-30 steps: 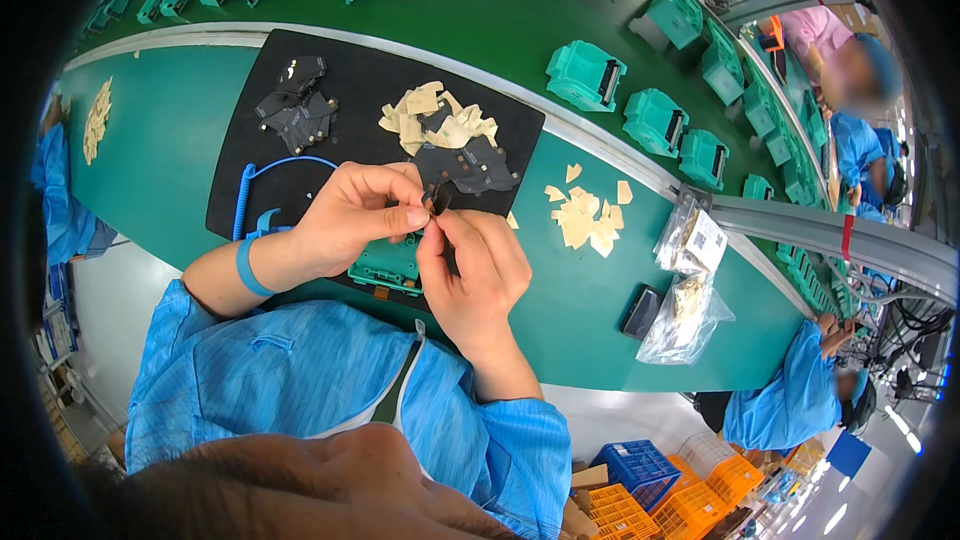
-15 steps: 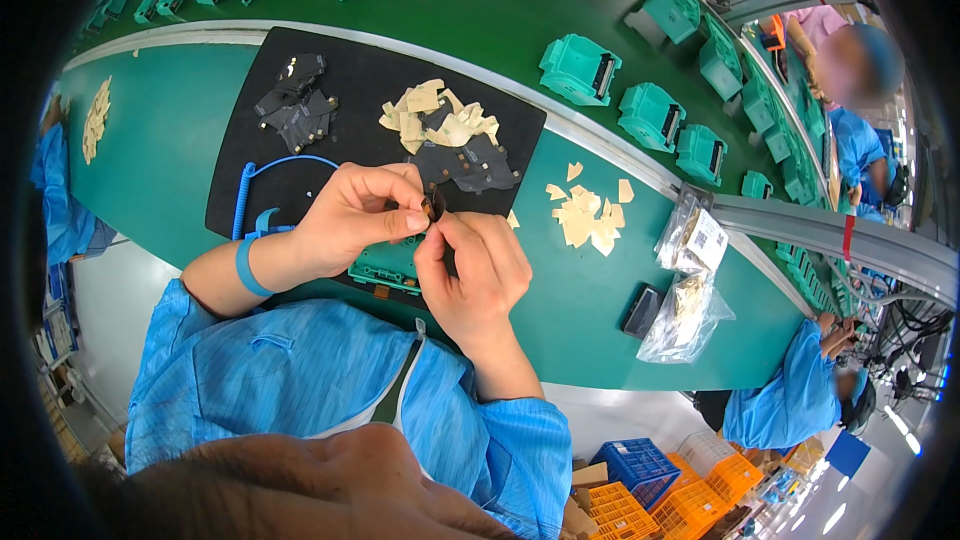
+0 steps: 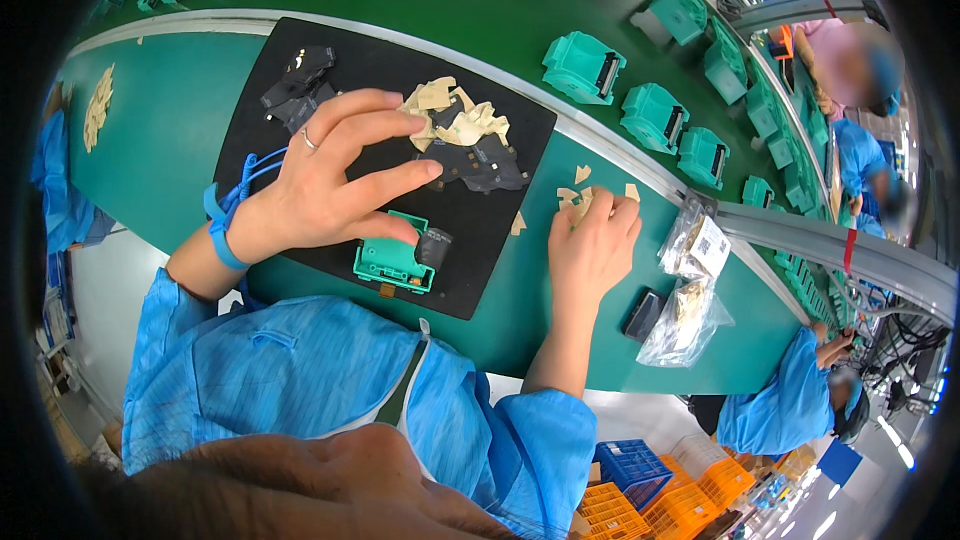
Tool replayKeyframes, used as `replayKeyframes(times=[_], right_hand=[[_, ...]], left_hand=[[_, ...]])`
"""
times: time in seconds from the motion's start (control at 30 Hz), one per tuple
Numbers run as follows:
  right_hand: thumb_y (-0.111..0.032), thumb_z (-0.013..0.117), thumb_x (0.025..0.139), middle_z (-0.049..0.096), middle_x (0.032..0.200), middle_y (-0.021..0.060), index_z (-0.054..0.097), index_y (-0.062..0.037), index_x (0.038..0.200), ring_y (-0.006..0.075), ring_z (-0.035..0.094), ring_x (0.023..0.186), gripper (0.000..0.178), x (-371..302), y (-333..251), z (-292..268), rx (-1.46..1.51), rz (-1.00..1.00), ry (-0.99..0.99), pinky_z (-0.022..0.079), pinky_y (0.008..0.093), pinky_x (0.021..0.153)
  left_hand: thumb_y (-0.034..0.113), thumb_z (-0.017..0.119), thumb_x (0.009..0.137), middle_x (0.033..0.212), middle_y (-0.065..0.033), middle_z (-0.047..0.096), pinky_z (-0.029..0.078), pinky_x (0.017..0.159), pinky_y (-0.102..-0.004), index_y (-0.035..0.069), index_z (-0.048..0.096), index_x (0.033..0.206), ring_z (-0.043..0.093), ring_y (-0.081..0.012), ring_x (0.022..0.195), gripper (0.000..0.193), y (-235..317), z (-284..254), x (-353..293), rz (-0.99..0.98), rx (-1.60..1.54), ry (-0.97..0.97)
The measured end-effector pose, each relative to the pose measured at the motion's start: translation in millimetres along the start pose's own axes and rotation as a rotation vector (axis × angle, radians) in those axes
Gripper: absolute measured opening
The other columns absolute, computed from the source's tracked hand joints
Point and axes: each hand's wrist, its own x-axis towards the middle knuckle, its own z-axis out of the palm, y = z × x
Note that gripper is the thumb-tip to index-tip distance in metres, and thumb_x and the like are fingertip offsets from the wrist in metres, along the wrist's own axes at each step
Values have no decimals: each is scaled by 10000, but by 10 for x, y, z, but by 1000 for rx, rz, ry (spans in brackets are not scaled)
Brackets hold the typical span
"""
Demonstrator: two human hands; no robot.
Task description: Manually assemble plastic and electronic components on a production line.
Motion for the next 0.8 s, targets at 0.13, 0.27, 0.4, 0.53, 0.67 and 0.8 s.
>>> replayKeyframes(times=[0.13,0.27,0.4,0.53,0.67,0.8], right_hand=[[-99,716,672,596,916,119,628,-37,973,321,562,922,319,-30,-478,-506,950,-479,-228,460,395,796],[-51,723,659,603,784,100,633,-19,866,273,577,797,229,-111,-634,-573,1080,-544,-556,463,378,685],[24,695,682,561,673,75,598,-9,750,202,553,621,124,-186,-566,-568,951,-352,-375,430,307,546],[32,689,726,533,638,51,586,-11,726,110,478,500,112,-386,-542,-480,962,-65,-317,368,231,450],[11,696,740,527,631,37,574,-5,719,79,454,482,125,-505,-600,-406,898,-2,-234,345,215,425],[15,696,737,523,629,38,569,-7,714,82,451,474,131,-526,-635,-372,885,17,-244,344,218,422]], left_hand=[[522,624,729,1171,-133,521,496,810,-413,172,630,1065,504,-335,1050,486,-49,-57,26,103,57,94],[493,614,757,1155,-137,532,508,774,-416,154,633,1035,512,-331,1038,439,13,-23,12,135,64,145],[328,730,626,1111,-123,553,517,743,-400,100,641,968,531,-325,1035,421,37,-65,-124,63,-27,-114],[281,758,534,1123,-103,558,533,732,-338,63,640,938,554,-280,1048,474,296,-17,-235,-17,-246,-389],[311,728,584,1128,-106,564,539,732,-321,49,638,930,570,-250,999,444,430,150,-362,-97,-119,-392],[314,719,582,1120,-120,570,543,727,-320,31,636,923,579,-251,969,450,494,210,-397,-128,-107,-351]])
